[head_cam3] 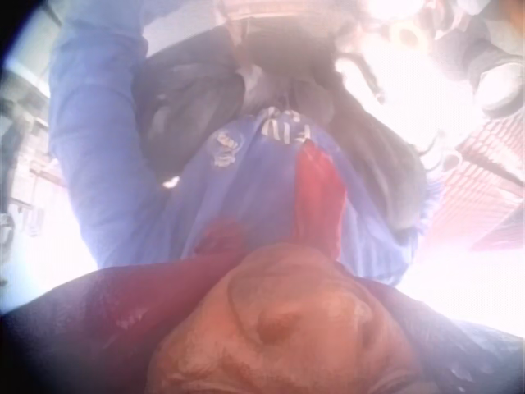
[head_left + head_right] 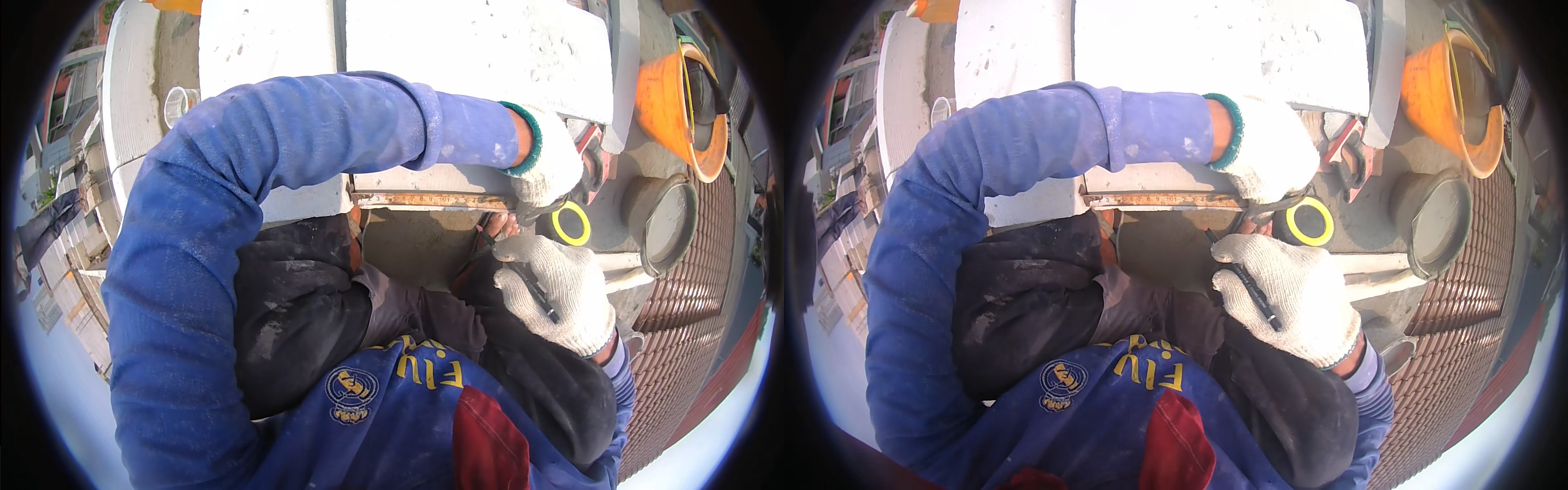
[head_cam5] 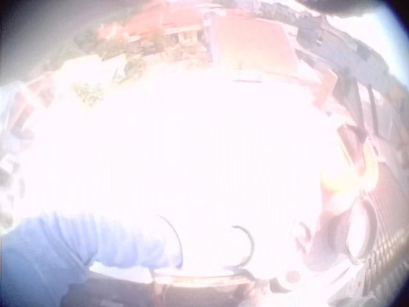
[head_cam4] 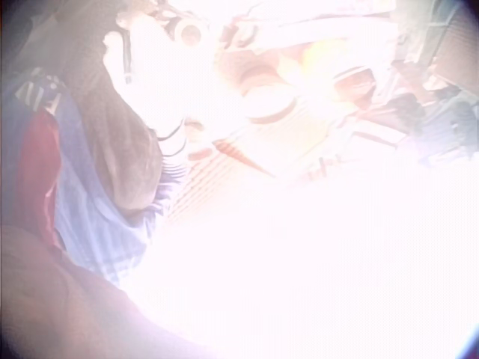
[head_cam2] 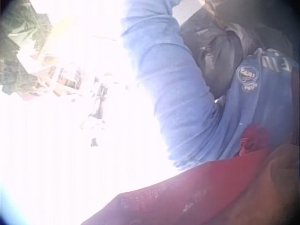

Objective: The person measures and marks white rectangular tiles on a rooftop workbench, then uses a hand saw to cut them. The person handles the tiles one at a time, aligns them, and stacks the cut pieces.

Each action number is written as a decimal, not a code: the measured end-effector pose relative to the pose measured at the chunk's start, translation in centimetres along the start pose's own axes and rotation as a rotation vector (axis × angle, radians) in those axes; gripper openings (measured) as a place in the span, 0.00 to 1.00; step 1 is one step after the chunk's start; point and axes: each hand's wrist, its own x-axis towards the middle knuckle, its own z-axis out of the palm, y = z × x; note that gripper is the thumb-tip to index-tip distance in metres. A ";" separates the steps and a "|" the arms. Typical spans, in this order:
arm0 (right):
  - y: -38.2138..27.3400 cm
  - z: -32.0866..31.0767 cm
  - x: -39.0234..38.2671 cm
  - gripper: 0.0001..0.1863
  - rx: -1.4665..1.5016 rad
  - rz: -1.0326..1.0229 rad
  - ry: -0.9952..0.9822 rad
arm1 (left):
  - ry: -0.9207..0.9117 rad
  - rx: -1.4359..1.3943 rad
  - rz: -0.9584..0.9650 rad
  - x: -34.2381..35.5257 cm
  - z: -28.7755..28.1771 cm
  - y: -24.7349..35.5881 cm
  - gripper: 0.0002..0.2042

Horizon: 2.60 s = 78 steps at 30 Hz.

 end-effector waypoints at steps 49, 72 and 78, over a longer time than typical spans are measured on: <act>0.3 0.8 1.3 0.15 -0.157 -0.113 0.044 | -0.154 -0.011 -0.015 0.3 -2.0 0.2 0.19; 0.2 0.4 1.3 0.15 -0.117 -0.056 -0.006 | -0.127 -0.051 -0.026 0.0 -2.4 0.4 0.17; 0.3 0.3 1.2 0.14 -0.089 -0.057 0.020 | -0.102 -0.037 -0.011 -0.4 -2.3 0.4 0.16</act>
